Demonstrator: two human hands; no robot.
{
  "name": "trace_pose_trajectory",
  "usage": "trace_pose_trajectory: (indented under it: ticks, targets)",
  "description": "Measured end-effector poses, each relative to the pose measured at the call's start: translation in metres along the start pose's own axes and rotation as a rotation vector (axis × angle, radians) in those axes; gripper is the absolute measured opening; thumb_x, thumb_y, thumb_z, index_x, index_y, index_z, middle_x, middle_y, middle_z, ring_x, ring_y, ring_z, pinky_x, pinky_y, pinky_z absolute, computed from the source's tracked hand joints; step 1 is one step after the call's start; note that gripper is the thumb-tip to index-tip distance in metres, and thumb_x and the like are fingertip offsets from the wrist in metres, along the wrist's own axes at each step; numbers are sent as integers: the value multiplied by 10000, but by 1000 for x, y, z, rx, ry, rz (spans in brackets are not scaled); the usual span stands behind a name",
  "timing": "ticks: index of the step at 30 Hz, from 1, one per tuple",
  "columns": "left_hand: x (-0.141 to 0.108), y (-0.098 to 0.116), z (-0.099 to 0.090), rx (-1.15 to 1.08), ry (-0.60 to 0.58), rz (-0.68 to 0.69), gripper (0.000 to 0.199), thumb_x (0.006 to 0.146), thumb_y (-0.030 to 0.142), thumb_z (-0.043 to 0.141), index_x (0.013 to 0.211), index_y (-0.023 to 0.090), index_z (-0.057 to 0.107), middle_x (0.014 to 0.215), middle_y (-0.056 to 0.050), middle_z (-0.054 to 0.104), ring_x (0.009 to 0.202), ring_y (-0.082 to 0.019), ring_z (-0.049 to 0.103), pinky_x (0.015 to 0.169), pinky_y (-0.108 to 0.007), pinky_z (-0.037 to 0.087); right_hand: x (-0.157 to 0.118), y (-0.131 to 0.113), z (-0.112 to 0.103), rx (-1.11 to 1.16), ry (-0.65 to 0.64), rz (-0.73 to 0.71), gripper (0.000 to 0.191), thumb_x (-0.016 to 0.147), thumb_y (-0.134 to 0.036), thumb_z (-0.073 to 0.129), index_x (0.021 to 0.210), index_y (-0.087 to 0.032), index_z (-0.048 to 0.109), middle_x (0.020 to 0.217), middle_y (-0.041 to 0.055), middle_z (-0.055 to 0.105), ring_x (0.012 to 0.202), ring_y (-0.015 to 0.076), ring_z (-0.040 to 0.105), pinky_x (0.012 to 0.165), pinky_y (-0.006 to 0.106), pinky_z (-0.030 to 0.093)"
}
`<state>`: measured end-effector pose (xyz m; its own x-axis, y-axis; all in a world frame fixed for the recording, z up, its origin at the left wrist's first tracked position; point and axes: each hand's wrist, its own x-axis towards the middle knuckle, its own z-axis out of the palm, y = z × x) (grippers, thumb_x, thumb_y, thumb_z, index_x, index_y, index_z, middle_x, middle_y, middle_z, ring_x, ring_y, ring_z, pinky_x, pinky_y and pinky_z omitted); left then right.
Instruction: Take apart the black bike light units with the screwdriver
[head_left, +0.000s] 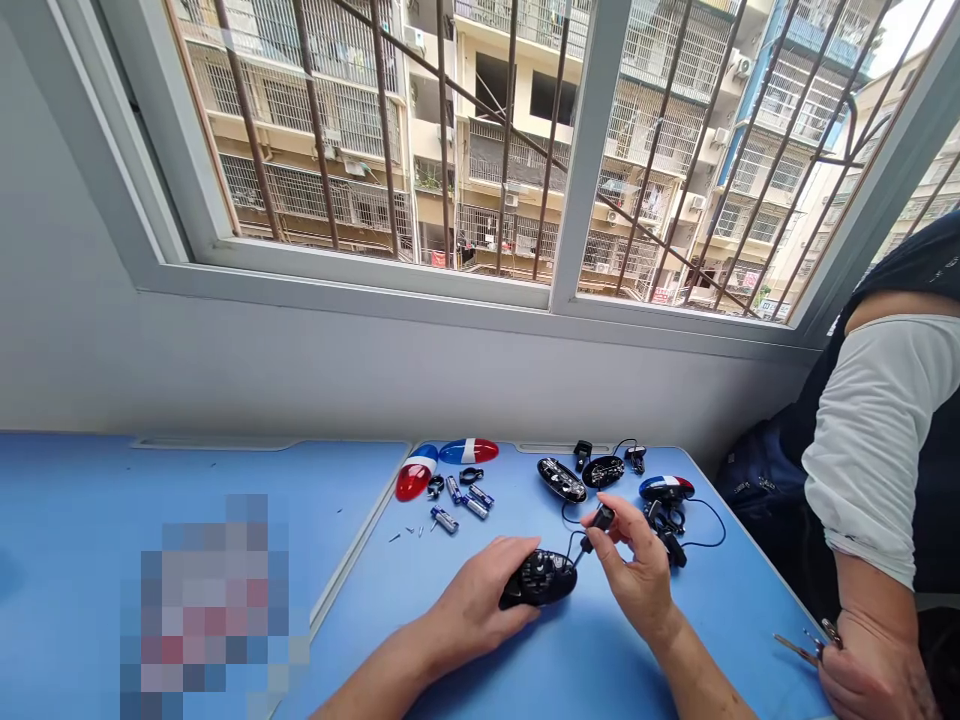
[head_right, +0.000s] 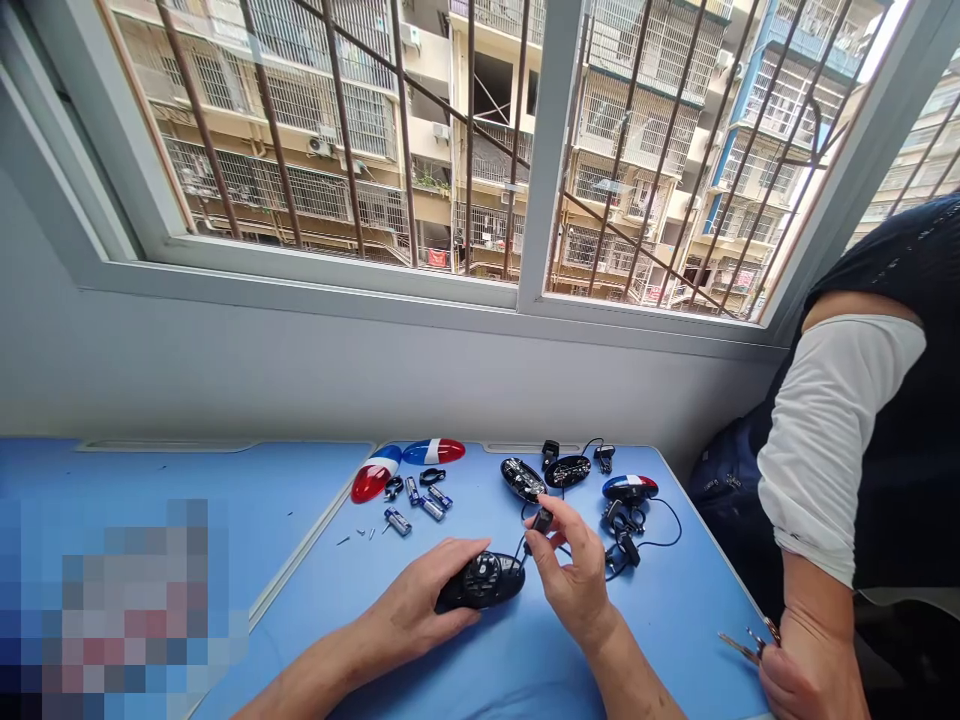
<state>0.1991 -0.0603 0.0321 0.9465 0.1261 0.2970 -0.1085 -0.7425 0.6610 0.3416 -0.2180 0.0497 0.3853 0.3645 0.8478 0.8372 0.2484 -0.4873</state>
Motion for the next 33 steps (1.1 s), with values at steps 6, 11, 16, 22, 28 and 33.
trace_pose_trajectory:
  ticks: [6, 11, 16, 22, 28, 33]
  targets:
    - [1, -3, 3, 6, 15, -21, 513, 696, 147, 660, 1195, 215, 561, 1117, -68, 658, 1005, -275, 592, 884, -375, 475, -4, 8, -2, 154, 42, 203, 282, 904, -228, 594, 1184, -223, 561, 871, 47, 743, 739, 166, 702, 583, 268, 598]
    - [1, -5, 6, 6, 27, -57, 607, 670, 151, 670, 1257, 214, 526, 1113, -69, 652, 998, -274, 589, 881, -371, 472, 1, 6, -1, 407, 115, 351, 210, 898, -290, 623, 1090, -229, 561, 818, 37, 748, 695, 157, 695, 527, 250, 590]
    - [3, -2, 8, -8, 32, -73, 577, 657, 153, 667, 1220, 221, 561, 1086, -58, 652, 969, -260, 587, 860, -353, 470, 3, 1, 0, 453, 110, 326, 236, 898, -297, 633, 1116, -235, 567, 832, 39, 753, 693, 152, 697, 532, 245, 592]
    - [8, 0, 7, -57, 33, -89, 552, 641, 153, 671, 1184, 213, 591, 1074, -53, 658, 975, -255, 582, 873, -339, 456, 3, -6, 8, 332, 59, 177, 264, 918, -213, 596, 1174, -267, 553, 916, 35, 749, 740, 138, 706, 606, 241, 605]
    - [6, -2, 7, -83, 40, -101, 504, 633, 164, 673, 1130, 209, 606, 1068, -47, 662, 979, -257, 568, 875, -330, 438, 9, -13, 15, 176, 13, 3, 312, 905, -164, 590, 1203, -245, 546, 914, 42, 742, 799, 160, 721, 650, 257, 615]
    - [5, 1, 6, -48, 22, -65, 388, 649, 153, 636, 1031, 217, 614, 945, -18, 665, 883, -232, 542, 776, -304, 417, 14, -15, 19, 89, -23, -23, 316, 893, -153, 596, 1195, -236, 552, 893, 35, 741, 750, 155, 724, 610, 235, 599]
